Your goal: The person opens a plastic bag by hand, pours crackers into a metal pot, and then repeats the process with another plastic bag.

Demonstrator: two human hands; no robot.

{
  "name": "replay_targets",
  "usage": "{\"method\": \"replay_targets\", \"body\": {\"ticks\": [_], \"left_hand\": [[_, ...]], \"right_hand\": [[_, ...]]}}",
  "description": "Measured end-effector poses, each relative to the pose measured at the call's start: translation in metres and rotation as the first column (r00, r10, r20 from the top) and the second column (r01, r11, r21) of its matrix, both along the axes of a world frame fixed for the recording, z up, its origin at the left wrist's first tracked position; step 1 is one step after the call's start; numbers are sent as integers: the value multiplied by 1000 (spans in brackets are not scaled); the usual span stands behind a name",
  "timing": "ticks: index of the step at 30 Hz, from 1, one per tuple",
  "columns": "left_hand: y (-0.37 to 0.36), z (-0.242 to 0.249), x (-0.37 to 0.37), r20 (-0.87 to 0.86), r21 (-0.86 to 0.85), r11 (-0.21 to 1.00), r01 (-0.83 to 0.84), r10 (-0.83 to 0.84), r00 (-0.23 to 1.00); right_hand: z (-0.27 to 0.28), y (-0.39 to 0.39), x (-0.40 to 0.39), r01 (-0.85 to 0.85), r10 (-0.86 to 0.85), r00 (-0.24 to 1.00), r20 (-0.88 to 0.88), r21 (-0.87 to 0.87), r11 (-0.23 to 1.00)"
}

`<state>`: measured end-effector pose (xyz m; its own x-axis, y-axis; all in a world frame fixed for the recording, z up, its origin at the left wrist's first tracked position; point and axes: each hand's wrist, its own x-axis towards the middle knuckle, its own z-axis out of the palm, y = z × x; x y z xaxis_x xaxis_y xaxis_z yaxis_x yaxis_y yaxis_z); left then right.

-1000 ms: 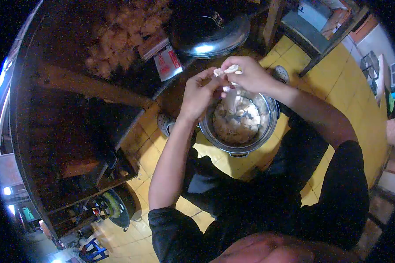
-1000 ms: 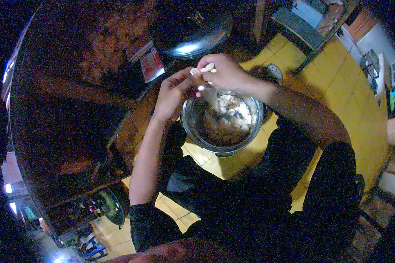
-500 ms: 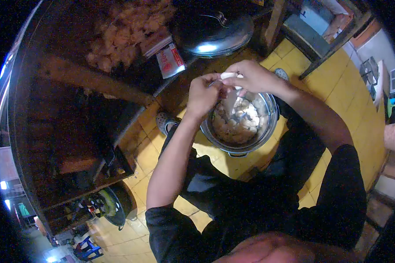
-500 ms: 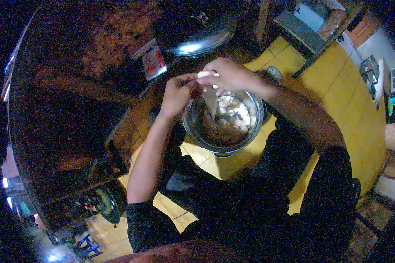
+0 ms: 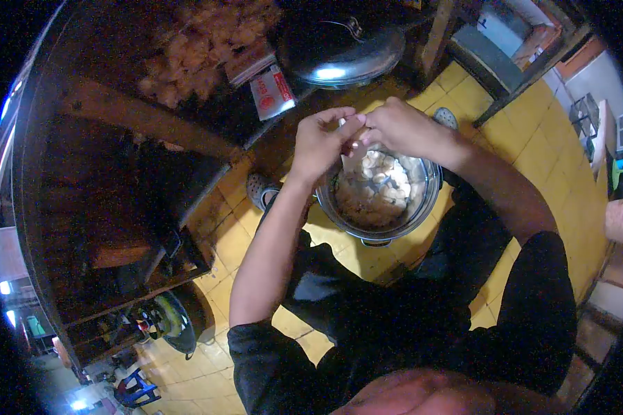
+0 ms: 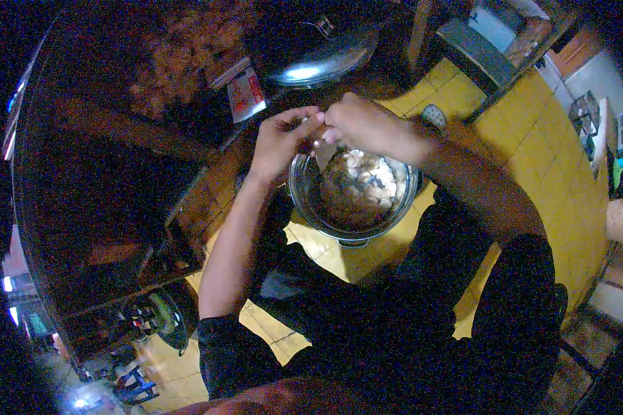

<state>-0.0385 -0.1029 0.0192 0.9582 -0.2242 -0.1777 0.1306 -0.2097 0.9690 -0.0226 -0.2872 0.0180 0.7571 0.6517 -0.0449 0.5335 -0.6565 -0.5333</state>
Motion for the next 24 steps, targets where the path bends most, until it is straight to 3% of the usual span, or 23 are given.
{"method": "replay_targets", "body": {"ticks": [3, 5, 6, 9, 11, 13, 15, 17, 19, 21, 24], "left_hand": [[6, -6, 3, -38, -3, 997, 79, -79, 996], [6, -10, 3, 40, -24, 998, 60, -59, 997], [6, -9, 2, 119, -47, 998, 40, -35, 992], [8, -4, 1, 66, -55, 998, -40, 44, 997], [10, -12, 4, 127, -59, 998, -26, 33, 991], [11, -21, 7, 185, -60, 998, -10, 20, 983], [12, -24, 10, 347, 47, 996, -80, 58, 936], [14, -20, 9, 374, 75, 989, -127, 90, 923], [13, -6, 6, 404, 101, 980, -169, 115, 908], [13, 5, 2, 192, -112, 986, -127, 147, 970], [20, 3, 4, 313, -150, 986, -77, 121, 942]], "right_hand": [[11, -2, -2, 12, -10, 999, -41, 65, 998], [-1, -5, 5, -69, -22, 946, 323, 268, 961], [-2, -4, 6, -70, -22, 946, 325, 268, 961], [-2, -3, 6, -12, -118, 927, 356, 343, 939], [2, -2, 5, 123, -184, 970, 161, 330, 936], [2, -3, 6, 109, -175, 970, 166, 344, 933], [4, -2, 6, 87, -157, 973, 171, 356, 930], [7, 1, 3, 344, -177, 918, -356, 490, 801], [8, 3, 3, 276, -170, 949, -265, 441, 854], [11, 4, 0, 216, -159, 971, -176, 382, 898], [14, 4, -3, 77, -43, 993, -110, 329, 941]]}}
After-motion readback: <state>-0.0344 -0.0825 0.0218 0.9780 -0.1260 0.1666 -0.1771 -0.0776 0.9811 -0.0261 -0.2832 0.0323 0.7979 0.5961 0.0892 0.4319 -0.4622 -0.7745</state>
